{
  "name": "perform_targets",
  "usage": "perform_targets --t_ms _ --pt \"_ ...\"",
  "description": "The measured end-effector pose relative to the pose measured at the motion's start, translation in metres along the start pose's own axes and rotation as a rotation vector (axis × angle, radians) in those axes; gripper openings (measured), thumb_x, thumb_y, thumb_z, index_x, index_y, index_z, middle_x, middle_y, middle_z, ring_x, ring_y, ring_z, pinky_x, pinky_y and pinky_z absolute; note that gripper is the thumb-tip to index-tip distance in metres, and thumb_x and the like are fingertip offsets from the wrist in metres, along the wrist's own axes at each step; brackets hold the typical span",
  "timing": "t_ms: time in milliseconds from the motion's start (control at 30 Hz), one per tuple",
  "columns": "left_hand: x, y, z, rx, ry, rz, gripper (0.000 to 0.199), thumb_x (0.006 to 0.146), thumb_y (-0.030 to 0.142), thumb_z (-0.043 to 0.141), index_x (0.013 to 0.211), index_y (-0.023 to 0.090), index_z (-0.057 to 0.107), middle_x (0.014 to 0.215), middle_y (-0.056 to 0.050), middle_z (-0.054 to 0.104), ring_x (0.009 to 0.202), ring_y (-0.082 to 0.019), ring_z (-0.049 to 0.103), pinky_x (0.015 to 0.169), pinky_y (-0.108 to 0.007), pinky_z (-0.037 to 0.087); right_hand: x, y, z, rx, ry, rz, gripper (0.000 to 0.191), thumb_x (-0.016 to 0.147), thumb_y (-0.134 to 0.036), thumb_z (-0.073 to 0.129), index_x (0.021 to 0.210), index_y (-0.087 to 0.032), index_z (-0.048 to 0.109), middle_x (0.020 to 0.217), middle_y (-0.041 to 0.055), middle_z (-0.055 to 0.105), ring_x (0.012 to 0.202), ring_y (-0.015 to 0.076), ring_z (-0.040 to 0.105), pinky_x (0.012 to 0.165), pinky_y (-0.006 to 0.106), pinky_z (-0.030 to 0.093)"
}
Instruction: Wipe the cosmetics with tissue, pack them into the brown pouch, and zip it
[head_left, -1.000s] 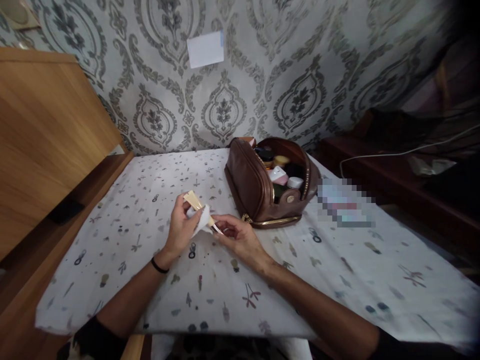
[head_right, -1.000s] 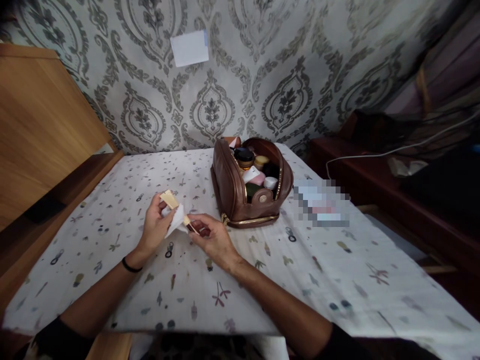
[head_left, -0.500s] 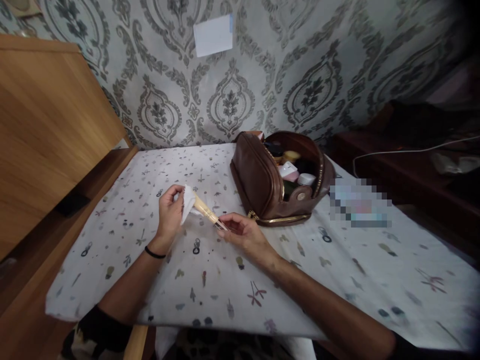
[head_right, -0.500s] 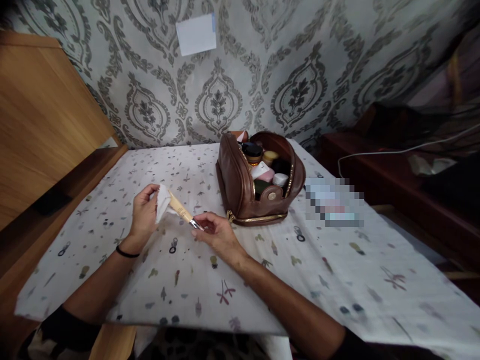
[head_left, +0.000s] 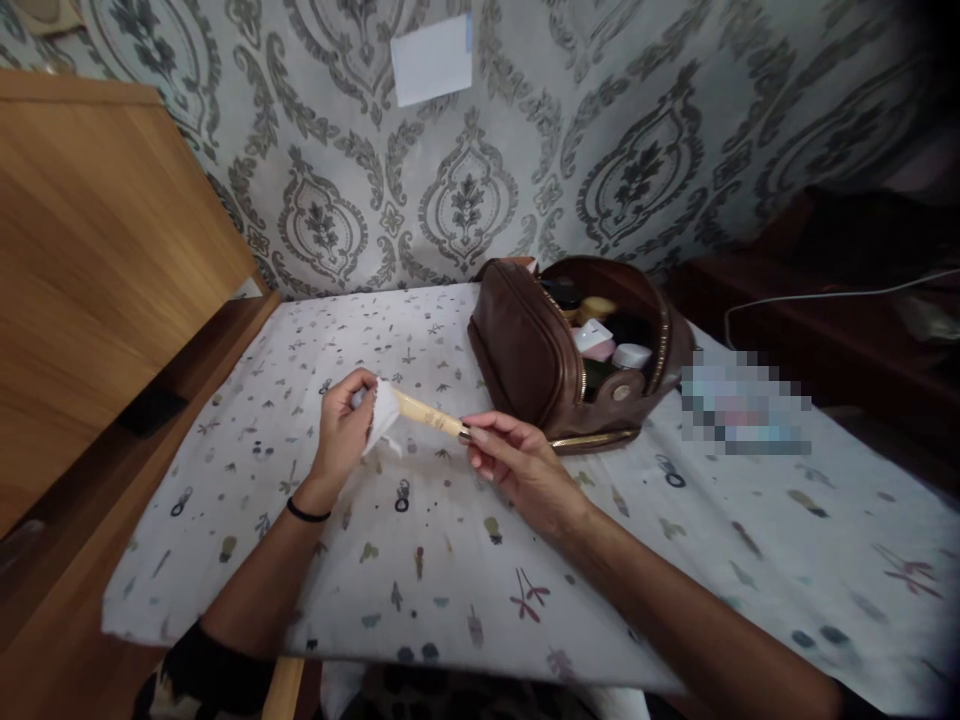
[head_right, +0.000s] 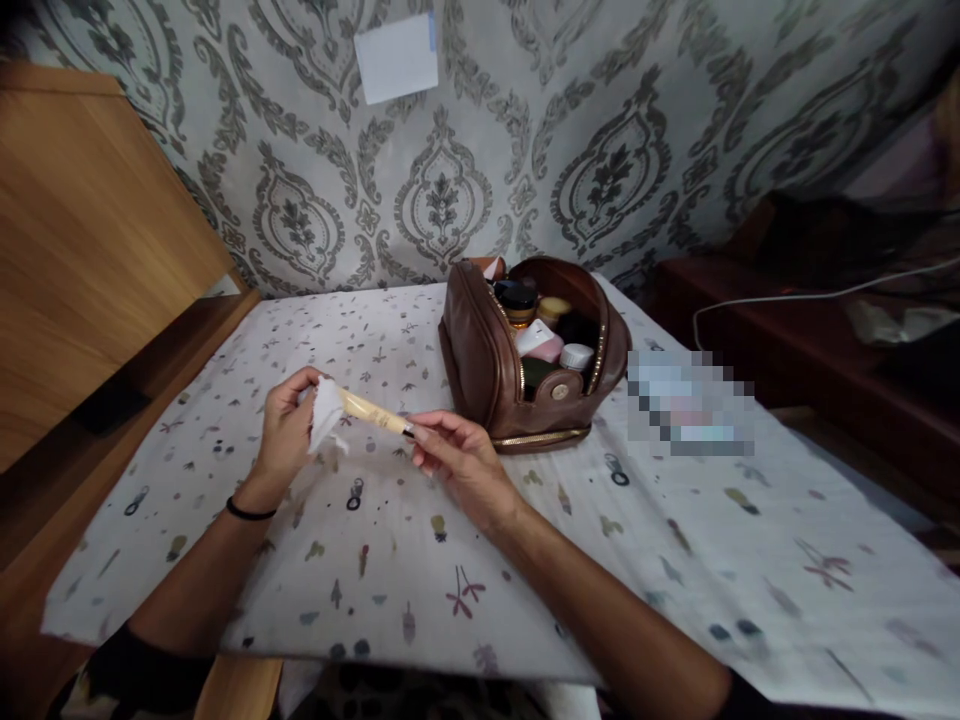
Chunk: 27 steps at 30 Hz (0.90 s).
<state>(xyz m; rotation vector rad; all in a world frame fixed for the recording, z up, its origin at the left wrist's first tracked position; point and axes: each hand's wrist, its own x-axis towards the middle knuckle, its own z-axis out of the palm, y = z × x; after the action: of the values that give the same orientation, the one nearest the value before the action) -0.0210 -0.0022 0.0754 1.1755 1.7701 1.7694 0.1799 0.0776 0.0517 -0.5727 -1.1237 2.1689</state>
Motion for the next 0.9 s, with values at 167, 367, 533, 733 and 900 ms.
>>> perform_targets --t_ms 167,367,533,733,900 --pt "0.003 0.012 -0.013 0.068 -0.323 -0.006 0.028 0.078 0.038 0.065 0.063 0.018 0.055 0.051 0.006 0.043 0.041 -0.007 0.032 0.04 -0.02 0.023 0.001 -0.009 -0.001 0.092 0.057 -0.048 0.033 0.061 -0.043 0.091 0.08 -0.02 0.077 0.066 -0.0021 0.065 0.053 0.0049 0.054 0.046 0.015 0.041" --pt "0.003 0.008 -0.018 0.075 -0.545 -0.093 0.045 0.079 0.052 0.066 0.057 0.017 0.051 0.051 0.005 0.038 0.044 -0.007 0.031 0.042 -0.022 0.021 0.003 -0.009 -0.004 0.175 0.051 -0.03 0.036 0.06 -0.038 0.093 0.087 -0.021 0.078 0.067 -0.0023 0.068 0.063 0.0067 0.063 0.057 0.014 0.051" --pt "-0.001 0.015 -0.017 0.084 -0.664 -0.179 0.048 0.078 0.054 0.066 0.054 0.017 0.048 0.051 0.005 0.034 0.047 -0.008 0.029 0.044 -0.022 0.02 0.002 -0.008 -0.005 0.201 0.029 -0.043 0.036 0.063 -0.034 0.091 0.092 -0.02 0.077 0.068 -0.0031 0.066 0.063 0.006 0.062 0.059 0.013 0.052" --pt "0.001 0.02 -0.013 0.116 -0.875 -0.18 0.046 0.078 0.052 0.064 0.051 0.019 0.046 0.05 0.004 0.034 0.047 -0.009 0.03 0.044 -0.024 0.022 0.003 -0.009 -0.005 0.194 0.039 -0.019 0.036 0.062 -0.035 0.092 0.09 -0.019 0.077 0.068 -0.0032 0.064 0.061 0.006 0.058 0.056 0.014 0.051" --pt "-0.001 0.019 -0.009 0.127 -1.028 -0.185 0.047 0.08 0.053 0.062 0.052 0.018 0.051 0.047 0.005 0.03 0.044 -0.008 0.026 0.042 -0.024 0.019 0.003 -0.009 -0.004 0.183 0.051 -0.024 0.034 0.06 -0.034 0.092 0.088 -0.019 0.077 0.07 -0.0031 0.063 0.058 0.006 0.055 0.053 0.016 0.049"
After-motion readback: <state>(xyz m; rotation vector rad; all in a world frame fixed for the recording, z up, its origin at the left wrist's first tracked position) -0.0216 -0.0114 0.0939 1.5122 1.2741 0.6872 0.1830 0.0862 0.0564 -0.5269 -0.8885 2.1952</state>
